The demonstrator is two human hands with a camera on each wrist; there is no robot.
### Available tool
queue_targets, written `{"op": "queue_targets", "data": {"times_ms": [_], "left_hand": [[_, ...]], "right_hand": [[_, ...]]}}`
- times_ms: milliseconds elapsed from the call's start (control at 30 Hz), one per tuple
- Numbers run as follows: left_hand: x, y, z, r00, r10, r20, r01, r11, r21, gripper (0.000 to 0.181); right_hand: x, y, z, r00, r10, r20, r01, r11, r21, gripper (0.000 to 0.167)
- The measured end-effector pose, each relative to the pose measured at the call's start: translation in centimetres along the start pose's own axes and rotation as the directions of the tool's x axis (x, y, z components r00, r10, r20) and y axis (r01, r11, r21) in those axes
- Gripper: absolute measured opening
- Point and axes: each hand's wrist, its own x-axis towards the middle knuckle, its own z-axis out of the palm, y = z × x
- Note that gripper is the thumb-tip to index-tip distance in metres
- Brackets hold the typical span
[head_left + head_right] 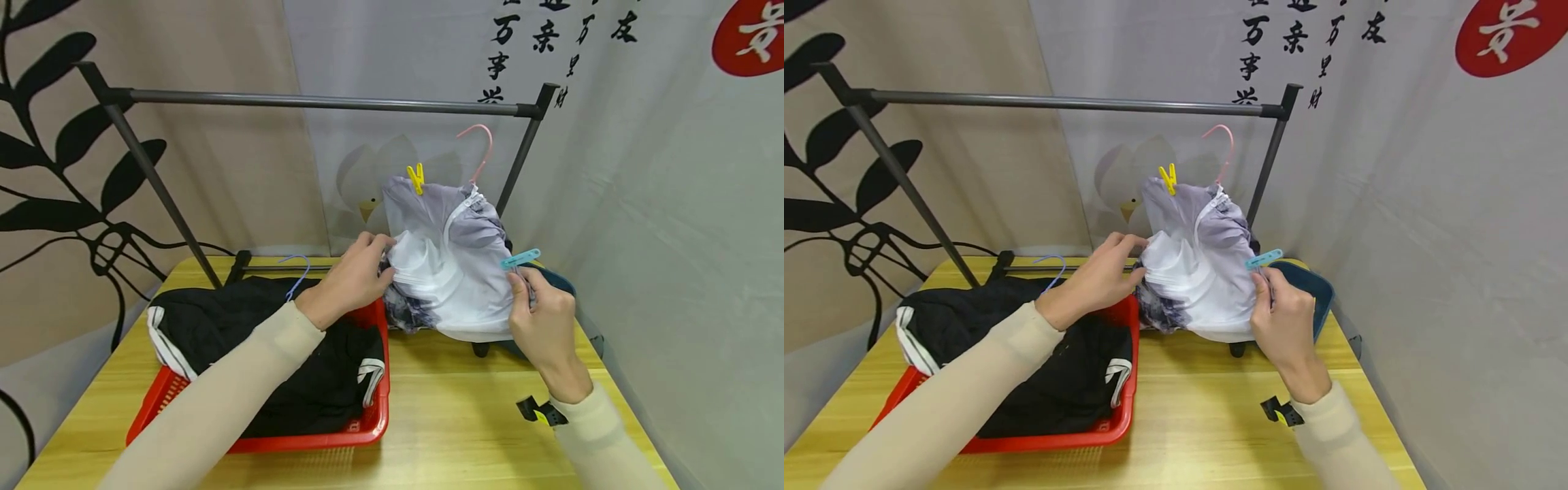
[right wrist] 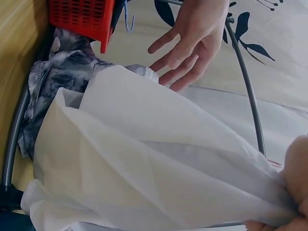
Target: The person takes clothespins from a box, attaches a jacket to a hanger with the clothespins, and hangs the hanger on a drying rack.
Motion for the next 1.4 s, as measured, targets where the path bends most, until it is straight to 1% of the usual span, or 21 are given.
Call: {"op": "queue_targets", "data": {"times_ms": [100, 233, 367, 433, 533, 600, 700, 767, 800, 867, 967, 1100, 1200, 1267, 1300, 1400], "left_hand": [[-0.4, -1.2, -1.0, 0.999, 0.004, -0.051, -0.004, 1.0, 0.0, 0.052], [-0.9, -2.9, -2.5, 0.993, -0.028, -0.111, 0.026, 1.0, -0.016, 0.05], [-1.5, -4.8, -4.0, 0.983, -0.057, -0.172, 0.052, 0.998, -0.034, 0.048], [-1.8, -5.9, -4.8, 0.975, -0.066, -0.21, 0.062, 0.998, -0.027, 0.048], [-2.5, -7.4, -6.1, 0.958, -0.085, -0.273, 0.083, 0.996, -0.02, 0.047], [-3.0, -8.2, -6.9, 0.943, -0.101, -0.316, 0.098, 0.995, -0.026, 0.047], [-3.7, -9.7, -7.8, 0.918, -0.128, -0.376, 0.123, 0.992, -0.038, 0.048], [-4.0, -10.8, -8.3, 0.896, -0.149, -0.419, 0.144, 0.989, -0.044, 0.049], [-4.1, -11.4, -8.5, 0.883, -0.16, -0.442, 0.156, 0.987, -0.046, 0.05], [-4.4, -12.6, -8.9, 0.848, -0.18, -0.498, 0.181, 0.982, -0.046, 0.051], [-4.8, -14.3, -9.6, 0.783, -0.201, -0.589, 0.203, 0.977, -0.063, 0.049], [-5.2, -16.3, -10.7, 0.685, -0.193, -0.703, 0.196, 0.978, -0.078, 0.043], [-5.5, -17.6, -11.5, 0.616, -0.183, -0.767, 0.188, 0.979, -0.082, 0.04], [-5.7, -18.4, -12.0, 0.566, -0.174, -0.806, 0.184, 0.98, -0.082, 0.041], [-5.8, -18.9, -12.3, 0.539, -0.171, -0.825, 0.184, 0.979, -0.083, 0.042], [-5.9, -20.1, -13.2, 0.448, -0.18, -0.876, 0.198, 0.975, -0.099, 0.045]], "right_hand": [[0.0, -0.3, 0.0, 1.0, 0.007, 0.006, -0.007, 1.0, -0.001, 0.011], [-0.1, -0.5, 0.1, 1.0, 0.016, 0.013, -0.016, 1.0, -0.007, 0.012], [-0.2, -0.5, 0.2, 1.0, 0.018, 0.01, -0.018, 1.0, -0.008, 0.012], [-0.3, -0.5, 0.3, 1.0, 0.019, 0.006, -0.019, 1.0, -0.01, 0.011], [-0.3, -0.5, 0.4, 1.0, 0.021, 0.008, -0.021, 1.0, -0.008, 0.011], [-0.3, -0.4, 0.5, 1.0, 0.026, 0.012, -0.026, 1.0, -0.008, 0.012], [-0.2, -0.5, 0.6, 1.0, 0.029, 0.006, -0.029, 1.0, 0.002, 0.012], [-0.2, -0.4, 0.6, 1.0, 0.027, 0.004, -0.027, 1.0, 0.004, 0.012], [-0.2, -0.4, 0.6, 1.0, 0.025, 0.005, -0.025, 1.0, 0.006, 0.012], [-0.2, -0.4, 0.7, 1.0, 0.022, 0.008, -0.022, 1.0, 0.004, 0.012], [-0.3, -0.2, 0.7, 1.0, 0.02, 0.016, -0.02, 1.0, -0.006, 0.012], [-0.4, -0.1, 0.7, 1.0, 0.019, 0.015, -0.019, 1.0, -0.013, 0.012], [-0.4, -0.1, 0.7, 1.0, 0.02, 0.013, -0.02, 1.0, -0.009, 0.012], [-0.4, 0.0, 0.7, 1.0, 0.021, 0.012, -0.021, 1.0, -0.007, 0.012], [-0.4, 0.0, 0.6, 1.0, 0.022, 0.013, -0.022, 1.0, -0.007, 0.012], [-0.4, 0.1, 0.6, 1.0, 0.026, 0.016, -0.026, 1.0, -0.007, 0.012]]}}
